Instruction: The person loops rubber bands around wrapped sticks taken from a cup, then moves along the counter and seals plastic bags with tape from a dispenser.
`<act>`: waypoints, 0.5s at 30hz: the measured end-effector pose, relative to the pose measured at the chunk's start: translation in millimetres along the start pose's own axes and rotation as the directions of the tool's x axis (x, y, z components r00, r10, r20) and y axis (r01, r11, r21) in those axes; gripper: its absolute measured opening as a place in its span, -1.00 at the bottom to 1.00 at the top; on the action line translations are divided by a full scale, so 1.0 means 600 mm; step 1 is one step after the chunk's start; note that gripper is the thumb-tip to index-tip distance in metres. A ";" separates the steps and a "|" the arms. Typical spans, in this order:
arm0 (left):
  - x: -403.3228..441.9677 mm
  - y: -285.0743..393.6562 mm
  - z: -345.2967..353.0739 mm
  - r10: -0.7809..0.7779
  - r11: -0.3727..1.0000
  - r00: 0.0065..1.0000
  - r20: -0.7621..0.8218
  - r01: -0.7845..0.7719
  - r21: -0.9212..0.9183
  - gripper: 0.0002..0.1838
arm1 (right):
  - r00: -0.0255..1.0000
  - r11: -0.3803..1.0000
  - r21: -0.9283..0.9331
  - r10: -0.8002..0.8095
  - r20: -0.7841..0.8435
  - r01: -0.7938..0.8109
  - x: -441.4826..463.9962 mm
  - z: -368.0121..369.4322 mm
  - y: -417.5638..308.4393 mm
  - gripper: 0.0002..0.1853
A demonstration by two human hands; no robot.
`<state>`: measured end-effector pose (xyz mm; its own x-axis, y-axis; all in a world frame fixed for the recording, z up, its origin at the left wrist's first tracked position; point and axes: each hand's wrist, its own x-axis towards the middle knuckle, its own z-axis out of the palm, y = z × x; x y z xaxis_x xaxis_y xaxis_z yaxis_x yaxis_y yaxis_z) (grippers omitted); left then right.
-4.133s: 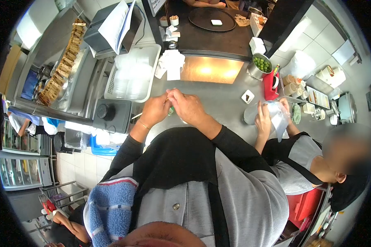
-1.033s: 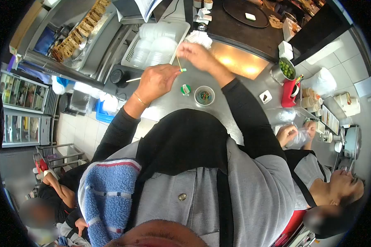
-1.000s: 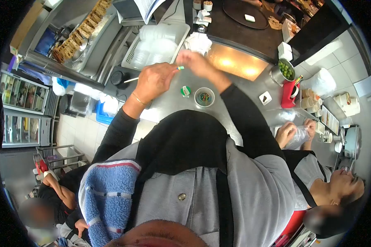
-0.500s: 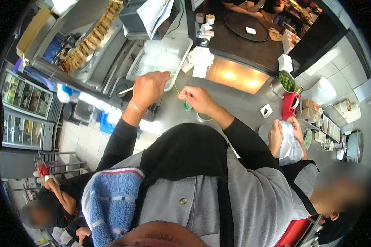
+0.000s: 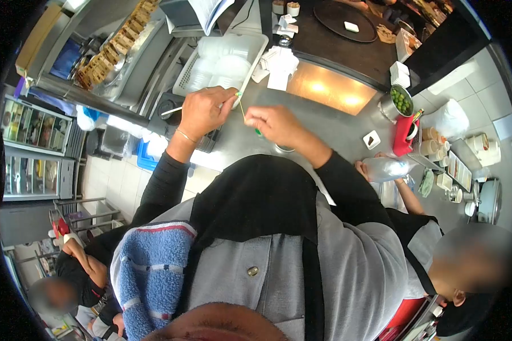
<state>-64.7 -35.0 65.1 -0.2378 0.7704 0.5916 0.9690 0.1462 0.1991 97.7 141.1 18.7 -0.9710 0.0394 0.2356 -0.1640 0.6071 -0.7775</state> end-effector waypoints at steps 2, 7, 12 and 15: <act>-0.005 0.010 0.002 0.026 1.000 0.997 0.072 -0.025 -0.015 -0.87 | 0.989 0.978 -0.180 -0.120 -0.083 0.104 0.028 -0.071 -0.050 -0.78; 0.016 0.044 -0.011 0.067 0.993 0.998 0.002 -0.067 -0.093 -0.88 | 0.976 0.910 0.403 -0.008 -0.217 0.097 0.121 -0.016 0.122 -0.80; 0.004 0.004 -0.018 0.008 1.000 0.999 -0.048 -0.007 0.010 -0.87 | 0.992 0.988 0.126 0.103 -0.068 -0.093 -0.014 0.041 0.004 -0.91; -0.012 0.003 0.001 0.002 0.998 0.999 0.046 -0.006 0.070 -0.87 | 0.986 0.943 -0.308 -0.153 -0.063 0.126 -0.008 -0.021 -0.052 -0.88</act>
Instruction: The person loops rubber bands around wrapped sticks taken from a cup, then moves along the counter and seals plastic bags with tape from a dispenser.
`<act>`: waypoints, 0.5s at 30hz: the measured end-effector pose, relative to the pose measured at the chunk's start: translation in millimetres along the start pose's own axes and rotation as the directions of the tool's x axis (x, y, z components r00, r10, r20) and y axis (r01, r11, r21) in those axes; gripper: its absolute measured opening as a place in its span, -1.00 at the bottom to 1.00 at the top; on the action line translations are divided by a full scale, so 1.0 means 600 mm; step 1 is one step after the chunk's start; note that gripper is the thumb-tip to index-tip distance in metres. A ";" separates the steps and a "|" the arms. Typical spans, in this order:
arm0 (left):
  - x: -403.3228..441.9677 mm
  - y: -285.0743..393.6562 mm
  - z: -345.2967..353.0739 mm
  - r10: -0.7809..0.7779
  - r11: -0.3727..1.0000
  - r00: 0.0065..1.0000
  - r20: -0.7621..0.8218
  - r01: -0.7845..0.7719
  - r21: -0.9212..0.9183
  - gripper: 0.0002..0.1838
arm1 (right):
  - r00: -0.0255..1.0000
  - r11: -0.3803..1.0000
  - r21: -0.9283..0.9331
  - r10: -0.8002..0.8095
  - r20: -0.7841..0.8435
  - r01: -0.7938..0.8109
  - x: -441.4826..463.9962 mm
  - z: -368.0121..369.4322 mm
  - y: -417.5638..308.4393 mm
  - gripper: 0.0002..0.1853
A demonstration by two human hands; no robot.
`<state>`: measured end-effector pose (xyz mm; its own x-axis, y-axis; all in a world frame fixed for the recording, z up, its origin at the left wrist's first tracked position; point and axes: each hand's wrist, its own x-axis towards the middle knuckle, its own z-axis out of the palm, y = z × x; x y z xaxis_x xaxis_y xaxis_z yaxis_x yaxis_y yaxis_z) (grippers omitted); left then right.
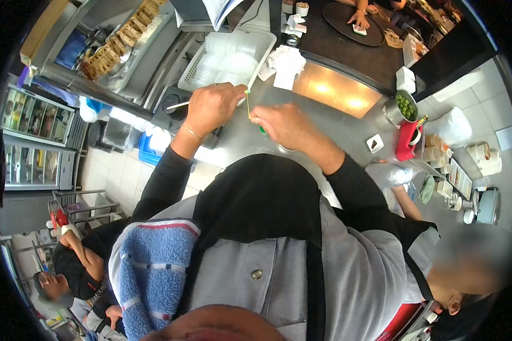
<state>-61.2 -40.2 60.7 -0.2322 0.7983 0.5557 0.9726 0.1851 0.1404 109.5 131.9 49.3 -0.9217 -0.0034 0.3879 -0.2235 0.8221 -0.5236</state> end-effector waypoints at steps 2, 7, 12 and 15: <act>0.011 0.011 0.005 0.027 1.000 0.999 0.030 -0.027 -0.014 -0.88 | 0.995 0.996 -0.072 -0.065 -0.077 0.060 0.050 -0.060 0.006 -0.87; 0.030 0.045 -0.026 0.052 0.983 0.990 -0.131 -0.074 -0.170 -0.86 | 0.981 0.813 0.580 0.156 -0.119 -0.059 0.094 0.064 0.214 -0.72; 0.021 -0.004 -0.017 -0.004 0.999 0.994 -0.107 -0.002 -0.050 -0.87 | 0.996 0.966 0.243 0.081 0.040 -0.088 -0.004 0.063 0.051 -0.80; 0.008 0.010 -0.004 0.048 0.992 0.997 -0.062 -0.054 -0.113 -0.88 | 0.986 0.987 0.090 -0.124 -0.115 0.135 0.051 -0.054 0.016 -0.84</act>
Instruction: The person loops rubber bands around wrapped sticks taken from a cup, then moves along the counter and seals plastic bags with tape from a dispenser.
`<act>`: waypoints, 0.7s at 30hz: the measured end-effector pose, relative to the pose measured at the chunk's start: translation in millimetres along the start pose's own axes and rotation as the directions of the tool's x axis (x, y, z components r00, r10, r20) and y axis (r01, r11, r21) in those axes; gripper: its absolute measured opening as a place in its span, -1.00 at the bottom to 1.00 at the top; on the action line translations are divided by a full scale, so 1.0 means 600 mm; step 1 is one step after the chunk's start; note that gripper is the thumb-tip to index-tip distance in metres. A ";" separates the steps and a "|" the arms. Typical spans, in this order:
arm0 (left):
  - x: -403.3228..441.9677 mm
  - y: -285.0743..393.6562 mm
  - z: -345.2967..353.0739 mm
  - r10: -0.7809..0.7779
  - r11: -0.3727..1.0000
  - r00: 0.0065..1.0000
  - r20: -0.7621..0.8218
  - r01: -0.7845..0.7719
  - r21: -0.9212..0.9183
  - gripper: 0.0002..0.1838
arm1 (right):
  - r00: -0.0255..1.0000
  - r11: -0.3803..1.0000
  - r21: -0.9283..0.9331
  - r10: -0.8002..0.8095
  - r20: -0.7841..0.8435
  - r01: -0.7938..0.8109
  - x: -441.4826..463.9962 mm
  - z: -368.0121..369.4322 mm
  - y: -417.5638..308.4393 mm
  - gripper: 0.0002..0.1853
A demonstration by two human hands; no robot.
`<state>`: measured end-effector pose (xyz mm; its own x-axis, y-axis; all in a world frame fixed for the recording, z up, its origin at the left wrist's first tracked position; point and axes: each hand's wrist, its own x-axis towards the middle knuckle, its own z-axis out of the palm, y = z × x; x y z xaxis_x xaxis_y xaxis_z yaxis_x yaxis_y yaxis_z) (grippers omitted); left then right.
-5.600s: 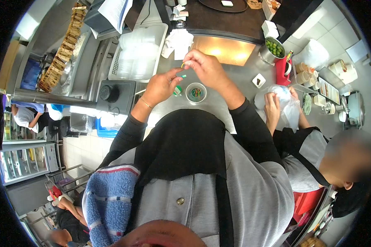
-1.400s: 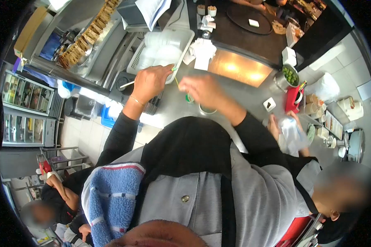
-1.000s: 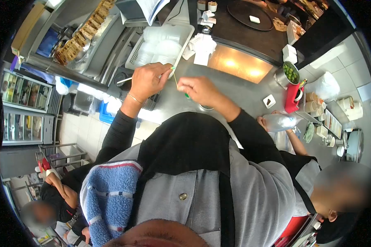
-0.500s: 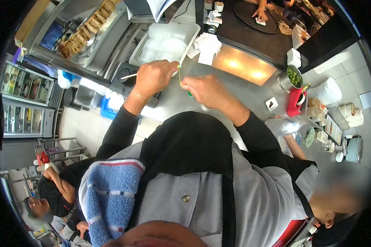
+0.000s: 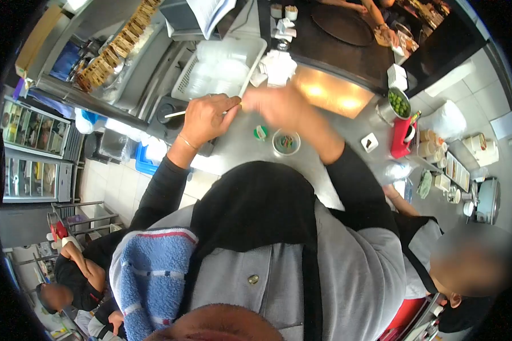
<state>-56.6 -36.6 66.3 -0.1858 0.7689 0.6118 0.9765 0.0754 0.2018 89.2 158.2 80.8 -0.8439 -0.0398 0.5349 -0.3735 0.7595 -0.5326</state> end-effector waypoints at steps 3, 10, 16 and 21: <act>0.007 0.030 0.003 0.041 0.996 0.999 -0.008 -0.041 -0.081 -0.89 | 0.979 0.958 0.202 0.205 0.007 -0.202 0.052 0.008 0.102 -0.81; 0.006 -0.025 -0.020 -0.010 0.998 0.985 -0.171 0.020 0.060 -0.86 | 0.895 0.763 0.468 0.382 0.231 -0.446 -0.095 0.134 0.051 -0.81; -0.003 -0.029 -0.002 -0.092 0.990 0.990 -0.107 0.103 0.097 -0.87 | 0.976 0.980 -0.059 0.194 0.098 -0.189 -0.076 0.075 0.003 -0.87; -0.006 -0.017 0.012 -0.048 0.994 0.998 -0.050 0.053 0.099 -0.87 | 0.993 0.961 -0.254 -0.103 0.054 0.113 0.006 -0.021 -0.034 -0.90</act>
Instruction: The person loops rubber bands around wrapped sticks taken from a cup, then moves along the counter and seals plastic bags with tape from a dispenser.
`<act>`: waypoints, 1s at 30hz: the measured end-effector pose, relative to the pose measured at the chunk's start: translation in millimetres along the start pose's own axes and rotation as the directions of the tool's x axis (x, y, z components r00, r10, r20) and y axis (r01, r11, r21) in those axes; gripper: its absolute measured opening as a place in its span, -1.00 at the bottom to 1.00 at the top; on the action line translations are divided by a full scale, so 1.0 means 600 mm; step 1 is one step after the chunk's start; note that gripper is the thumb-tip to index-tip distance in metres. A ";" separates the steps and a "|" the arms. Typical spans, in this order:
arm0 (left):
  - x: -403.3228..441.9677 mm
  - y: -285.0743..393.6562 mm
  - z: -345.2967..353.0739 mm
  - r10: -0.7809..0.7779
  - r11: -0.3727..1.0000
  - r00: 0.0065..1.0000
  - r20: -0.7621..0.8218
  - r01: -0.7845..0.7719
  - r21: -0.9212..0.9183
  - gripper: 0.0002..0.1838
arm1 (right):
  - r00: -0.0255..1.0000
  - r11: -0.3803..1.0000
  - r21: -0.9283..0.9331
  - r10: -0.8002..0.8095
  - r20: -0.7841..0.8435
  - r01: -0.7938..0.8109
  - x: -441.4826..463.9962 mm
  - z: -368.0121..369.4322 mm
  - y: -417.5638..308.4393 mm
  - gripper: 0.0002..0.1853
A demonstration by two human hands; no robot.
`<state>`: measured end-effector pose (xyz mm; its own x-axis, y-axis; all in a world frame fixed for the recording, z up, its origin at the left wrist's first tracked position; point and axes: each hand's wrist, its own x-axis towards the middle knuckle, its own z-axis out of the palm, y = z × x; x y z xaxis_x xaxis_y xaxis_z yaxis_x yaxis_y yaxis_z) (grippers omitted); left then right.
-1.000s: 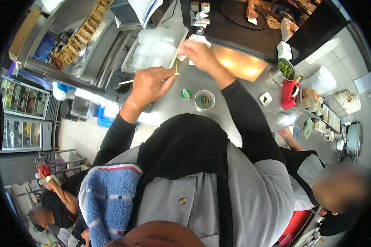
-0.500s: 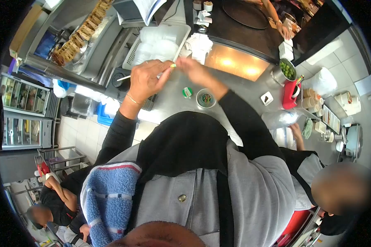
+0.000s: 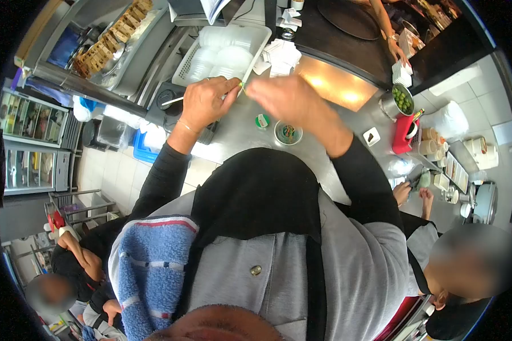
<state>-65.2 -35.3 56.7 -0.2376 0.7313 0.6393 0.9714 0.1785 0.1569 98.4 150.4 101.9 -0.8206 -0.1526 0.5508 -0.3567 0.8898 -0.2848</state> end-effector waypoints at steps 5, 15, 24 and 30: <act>0.007 0.042 -0.009 0.102 0.990 0.994 -0.043 -0.106 -0.097 -0.87 | 0.908 0.513 0.787 0.396 0.137 -0.343 0.065 0.093 0.184 -0.80; -0.004 -0.007 0.003 0.066 0.998 0.998 -0.013 -0.067 -0.022 -0.87 | 0.981 0.976 0.170 0.108 0.161 -0.135 -0.018 0.052 0.010 -0.84; 0.018 0.007 -0.024 0.015 1.000 0.998 -0.068 -0.014 0.009 -0.84 | 0.866 0.496 0.720 0.388 0.315 -0.484 -0.070 0.196 0.077 -0.72; 0.002 0.023 0.001 0.093 0.995 0.995 0.041 -0.091 -0.034 -0.87 | 0.973 0.923 0.317 0.184 0.140 -0.220 0.045 0.032 0.070 -0.82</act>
<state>-52.1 -31.9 59.1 -0.1462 0.7709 0.6199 0.9884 0.0882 0.1234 53.0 175.3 89.8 -0.9265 -0.0452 0.3736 -0.2902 0.7180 -0.6327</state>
